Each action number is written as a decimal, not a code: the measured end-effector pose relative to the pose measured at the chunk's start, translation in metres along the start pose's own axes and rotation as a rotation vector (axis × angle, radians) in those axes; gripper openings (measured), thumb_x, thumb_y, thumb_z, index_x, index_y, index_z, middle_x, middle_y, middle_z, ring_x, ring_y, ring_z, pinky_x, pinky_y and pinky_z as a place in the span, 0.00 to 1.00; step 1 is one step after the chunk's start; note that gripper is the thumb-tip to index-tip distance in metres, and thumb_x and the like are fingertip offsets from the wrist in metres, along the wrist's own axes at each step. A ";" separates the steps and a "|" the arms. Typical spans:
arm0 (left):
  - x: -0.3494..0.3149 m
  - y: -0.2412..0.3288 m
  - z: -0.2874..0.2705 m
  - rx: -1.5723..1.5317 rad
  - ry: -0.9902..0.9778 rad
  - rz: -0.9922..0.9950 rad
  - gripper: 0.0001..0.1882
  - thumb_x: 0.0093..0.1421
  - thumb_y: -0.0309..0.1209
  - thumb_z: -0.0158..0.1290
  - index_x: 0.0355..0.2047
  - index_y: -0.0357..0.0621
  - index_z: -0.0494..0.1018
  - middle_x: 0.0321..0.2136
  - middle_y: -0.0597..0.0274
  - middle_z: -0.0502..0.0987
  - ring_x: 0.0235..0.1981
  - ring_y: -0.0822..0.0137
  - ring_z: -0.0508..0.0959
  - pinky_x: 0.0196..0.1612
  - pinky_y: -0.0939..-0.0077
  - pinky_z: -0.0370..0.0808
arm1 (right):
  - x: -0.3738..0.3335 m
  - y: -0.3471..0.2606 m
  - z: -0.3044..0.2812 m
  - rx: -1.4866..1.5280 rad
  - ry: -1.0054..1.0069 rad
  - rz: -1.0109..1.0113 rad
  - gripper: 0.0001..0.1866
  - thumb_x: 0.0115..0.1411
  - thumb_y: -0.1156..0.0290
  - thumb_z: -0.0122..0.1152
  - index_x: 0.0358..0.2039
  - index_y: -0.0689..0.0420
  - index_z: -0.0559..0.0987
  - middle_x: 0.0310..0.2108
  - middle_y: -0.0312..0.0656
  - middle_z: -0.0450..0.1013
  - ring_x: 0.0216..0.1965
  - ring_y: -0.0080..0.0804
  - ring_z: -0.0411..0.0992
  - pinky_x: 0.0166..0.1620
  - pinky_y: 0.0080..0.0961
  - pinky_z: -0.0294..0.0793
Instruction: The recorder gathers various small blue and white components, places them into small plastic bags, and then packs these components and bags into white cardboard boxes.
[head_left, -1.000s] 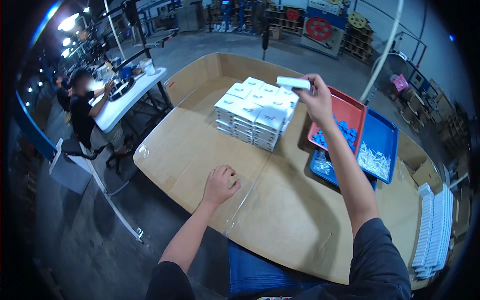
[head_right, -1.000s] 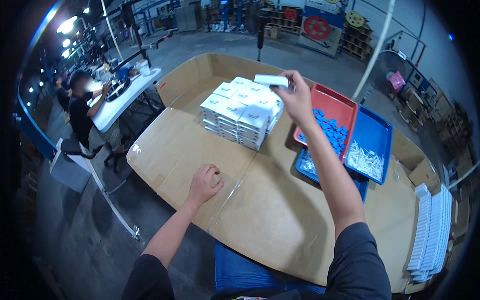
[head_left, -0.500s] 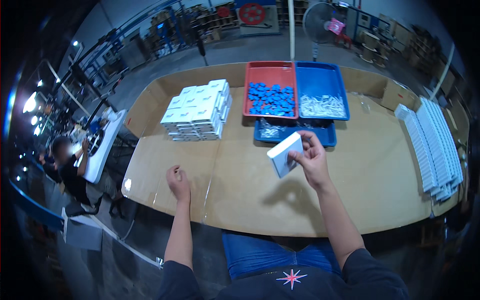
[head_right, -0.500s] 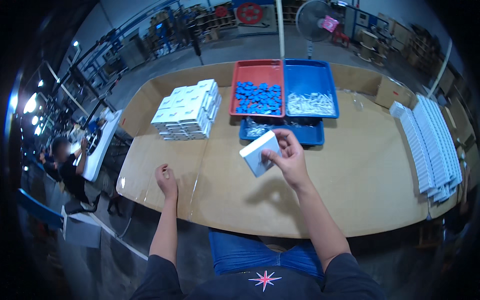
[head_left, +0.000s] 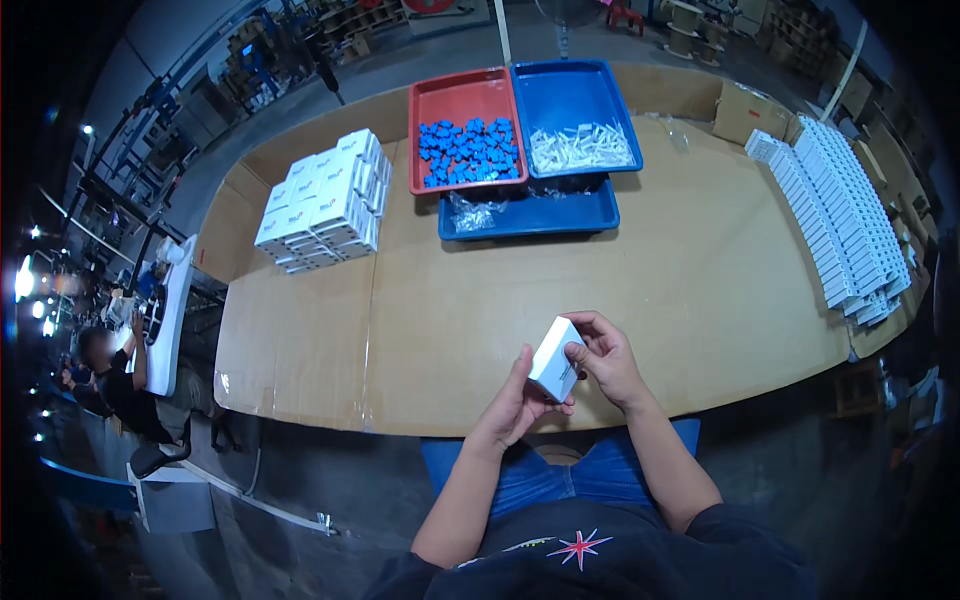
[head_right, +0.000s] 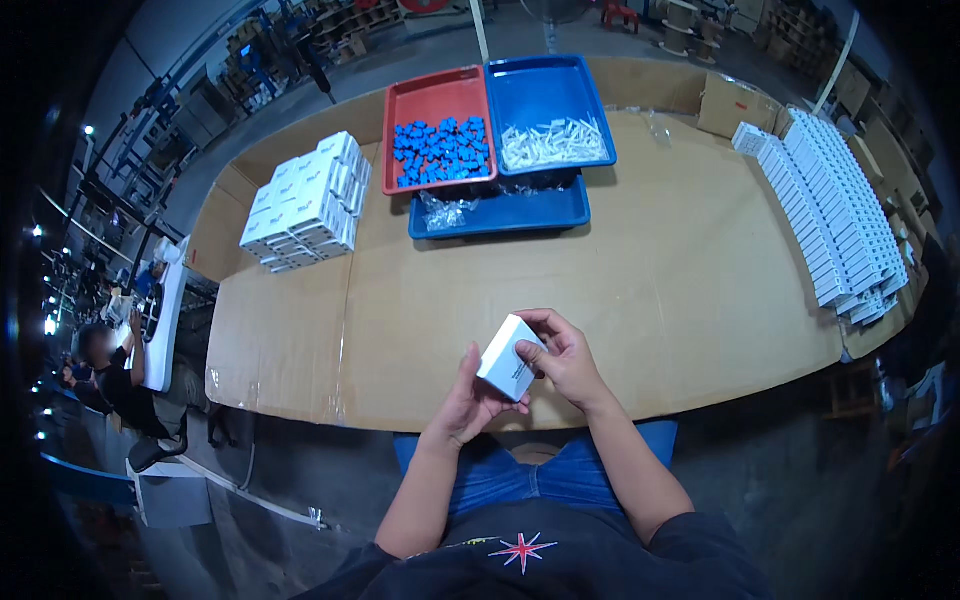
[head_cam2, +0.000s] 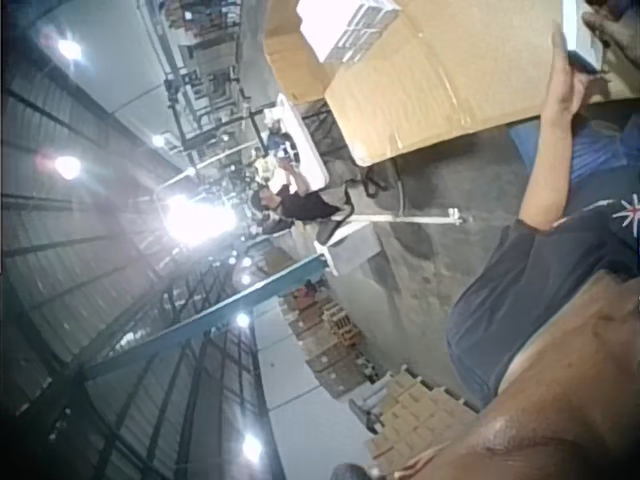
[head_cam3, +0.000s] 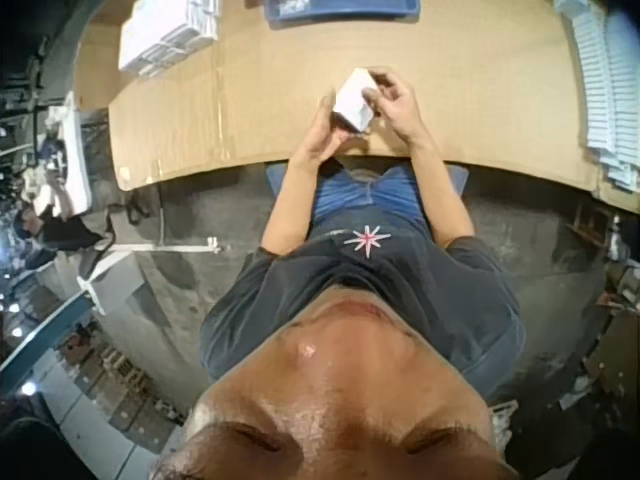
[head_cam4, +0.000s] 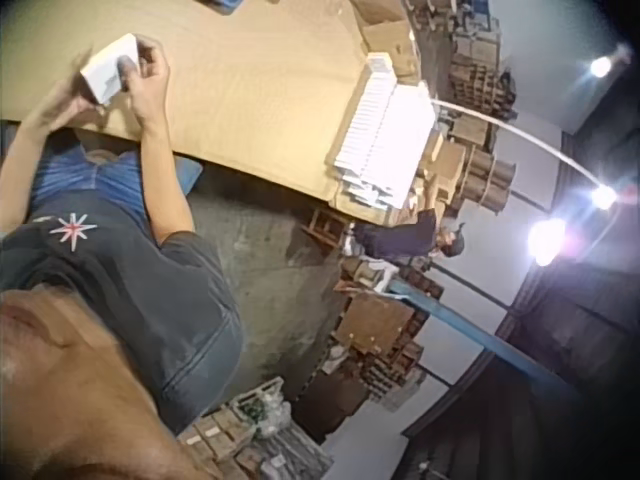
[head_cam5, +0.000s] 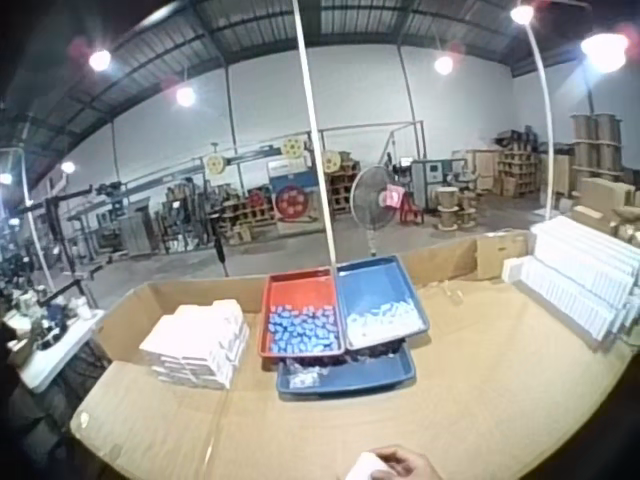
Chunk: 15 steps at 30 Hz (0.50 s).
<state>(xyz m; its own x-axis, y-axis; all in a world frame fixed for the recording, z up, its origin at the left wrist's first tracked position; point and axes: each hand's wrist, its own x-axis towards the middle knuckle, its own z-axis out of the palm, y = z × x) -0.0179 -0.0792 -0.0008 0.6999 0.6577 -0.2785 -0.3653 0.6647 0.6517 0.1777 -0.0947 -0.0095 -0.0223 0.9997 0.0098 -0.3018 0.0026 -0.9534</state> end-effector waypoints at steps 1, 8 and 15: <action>0.001 -0.003 -0.003 0.028 -0.034 0.001 0.40 0.73 0.63 0.41 0.66 0.37 0.65 0.50 0.47 0.79 0.44 0.54 0.84 0.46 0.59 0.84 | -0.006 0.003 -0.004 0.010 0.007 0.052 0.23 0.68 0.69 0.68 0.61 0.59 0.75 0.56 0.39 0.73 0.49 0.23 0.75 0.45 0.22 0.78; 0.000 -0.021 0.024 0.040 0.206 0.013 0.33 0.75 0.50 0.47 0.74 0.52 0.56 0.59 0.58 0.73 0.55 0.63 0.78 0.52 0.64 0.81 | -0.026 0.023 0.004 -0.586 -0.005 -0.501 0.39 0.71 0.51 0.59 0.73 0.60 0.62 0.67 0.58 0.62 0.69 0.54 0.64 0.70 0.44 0.64; 0.001 -0.026 0.034 0.063 0.376 -0.080 0.28 0.73 0.59 0.49 0.60 0.52 0.71 0.44 0.69 0.77 0.40 0.77 0.77 0.38 0.82 0.73 | -0.026 0.049 0.007 -0.675 0.071 -0.586 0.46 0.69 0.38 0.55 0.71 0.66 0.63 0.65 0.65 0.63 0.65 0.63 0.66 0.65 0.47 0.69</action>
<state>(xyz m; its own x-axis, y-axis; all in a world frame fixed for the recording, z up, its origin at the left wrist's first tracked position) 0.0134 -0.1077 0.0052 0.4468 0.6963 -0.5616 -0.2716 0.7038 0.6564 0.1568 -0.1205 -0.0541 0.0246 0.8327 0.5532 0.3788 0.5044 -0.7760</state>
